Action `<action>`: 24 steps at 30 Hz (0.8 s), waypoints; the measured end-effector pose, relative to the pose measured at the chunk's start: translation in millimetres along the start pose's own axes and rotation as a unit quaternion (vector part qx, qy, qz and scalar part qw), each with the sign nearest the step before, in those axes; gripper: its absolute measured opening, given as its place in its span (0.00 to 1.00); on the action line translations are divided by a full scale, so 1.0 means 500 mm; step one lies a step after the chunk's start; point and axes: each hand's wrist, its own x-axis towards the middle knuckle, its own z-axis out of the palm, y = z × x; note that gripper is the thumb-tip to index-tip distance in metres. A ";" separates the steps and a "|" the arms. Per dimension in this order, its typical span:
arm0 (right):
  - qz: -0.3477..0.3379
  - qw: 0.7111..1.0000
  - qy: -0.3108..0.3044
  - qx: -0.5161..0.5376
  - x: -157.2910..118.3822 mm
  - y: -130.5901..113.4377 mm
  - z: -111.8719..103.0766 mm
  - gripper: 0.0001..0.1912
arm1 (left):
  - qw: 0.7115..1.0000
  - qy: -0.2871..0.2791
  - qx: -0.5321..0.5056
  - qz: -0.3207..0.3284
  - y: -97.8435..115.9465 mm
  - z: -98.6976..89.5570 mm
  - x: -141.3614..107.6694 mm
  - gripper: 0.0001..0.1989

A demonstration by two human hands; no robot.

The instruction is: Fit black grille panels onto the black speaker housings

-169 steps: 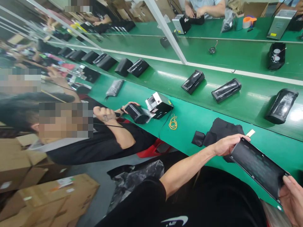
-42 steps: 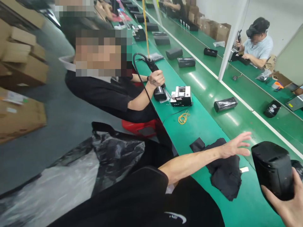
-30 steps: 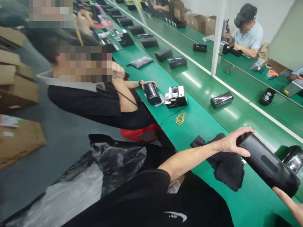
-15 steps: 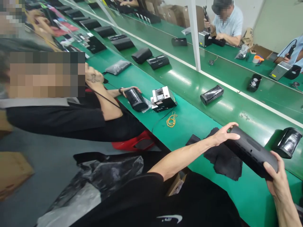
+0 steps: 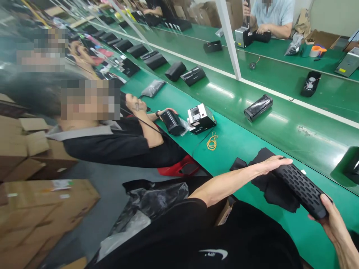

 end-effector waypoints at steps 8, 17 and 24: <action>-0.018 0.998 -0.042 0.049 -0.035 0.051 0.050 0.50 | 0.999 -0.024 0.031 0.028 -0.003 -0.036 -0.006 0.52; -0.009 0.980 -0.053 0.189 0.045 -0.001 0.162 0.46 | 0.990 0.077 -0.018 0.117 0.005 -0.095 0.084 0.53; -0.041 0.970 -0.070 0.229 0.189 -0.115 0.167 0.44 | 0.978 0.095 -0.003 0.185 0.147 -0.110 0.199 0.58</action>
